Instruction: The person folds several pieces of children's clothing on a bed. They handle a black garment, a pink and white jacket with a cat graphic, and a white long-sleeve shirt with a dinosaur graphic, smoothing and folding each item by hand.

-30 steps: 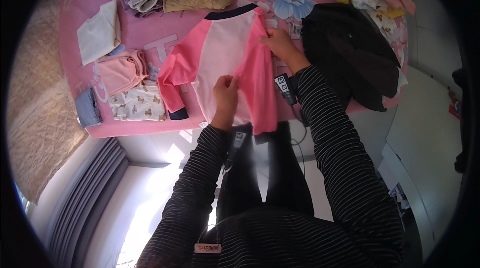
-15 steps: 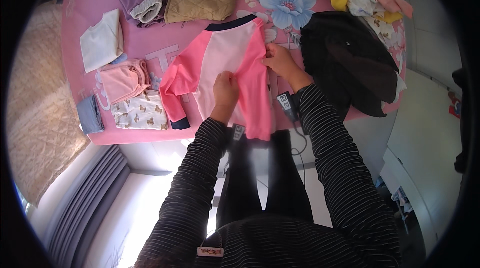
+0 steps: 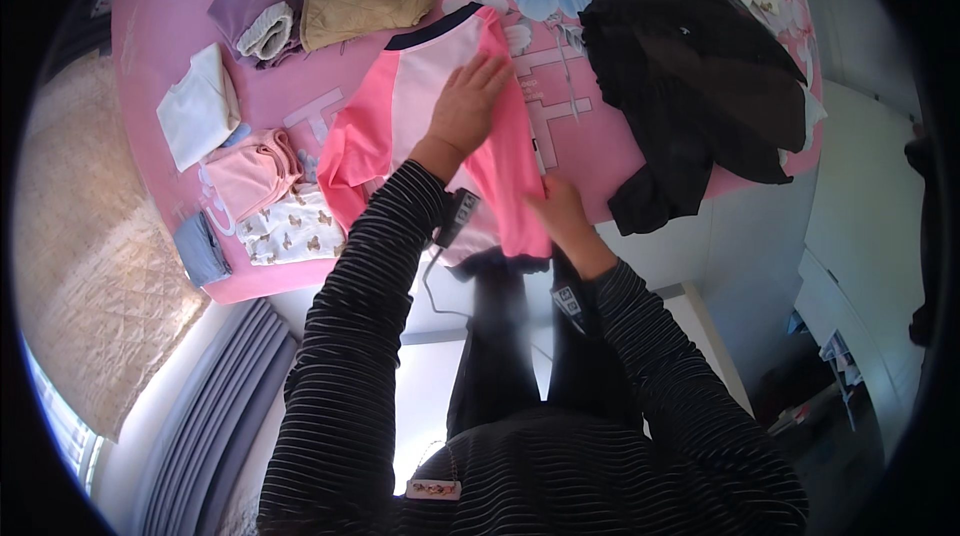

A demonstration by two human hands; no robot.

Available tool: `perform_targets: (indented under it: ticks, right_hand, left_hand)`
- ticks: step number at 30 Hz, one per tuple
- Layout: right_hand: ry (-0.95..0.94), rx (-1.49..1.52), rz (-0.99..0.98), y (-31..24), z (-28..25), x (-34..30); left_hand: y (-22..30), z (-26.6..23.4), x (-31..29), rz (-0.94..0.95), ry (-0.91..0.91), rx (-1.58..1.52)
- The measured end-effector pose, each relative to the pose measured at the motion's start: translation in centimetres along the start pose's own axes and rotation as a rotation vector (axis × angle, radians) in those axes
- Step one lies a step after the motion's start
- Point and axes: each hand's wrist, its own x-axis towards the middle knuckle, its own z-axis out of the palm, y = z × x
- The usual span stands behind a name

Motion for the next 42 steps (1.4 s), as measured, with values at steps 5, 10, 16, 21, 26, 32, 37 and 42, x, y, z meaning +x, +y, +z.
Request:
perform_targets:
  ticks: [5, 10, 16, 21, 26, 32, 37, 42]
  right_hand:
    - [0.169, -0.119, -0.055, 3.3, 0.2, -3.1]
    - [0.226, -0.028, -0.011, 4.3, 0.8, -4.7]
    - [0.301, 0.056, -0.053, 4.8, 1.8, -6.0]
    - [0.48, 0.155, -0.036, 4.8, 2.1, -7.1]
    - [0.436, -0.436, -0.515, 4.4, 2.0, -8.4]
    - [0.45, -0.757, -0.451, 4.9, 3.1, -6.6]
    - [0.485, -0.65, -0.464, 6.7, 1.9, -6.7]
    - [0.346, -0.404, -0.307, 6.9, 1.1, -6.9]
  left_hand:
    - [-2.0, 1.2, -0.2, -0.09, -0.131, 0.141]
    - [-2.3, 1.0, 0.2, -0.044, -0.081, 0.114]
    - [0.5, -0.7, -4.3, -0.287, 0.43, -0.094]
    - [5.8, 0.4, -10.1, -0.964, 0.145, -0.424]
    - [7.5, 2.5, -11.5, -0.971, 0.04, -0.485]
    - [6.2, 3.3, -12.1, -0.906, 0.087, -0.487]
    - [5.0, 3.4, -12.8, -1.048, 0.11, -0.818]
    - [4.6, 2.9, -12.6, -1.09, 0.016, -0.891]
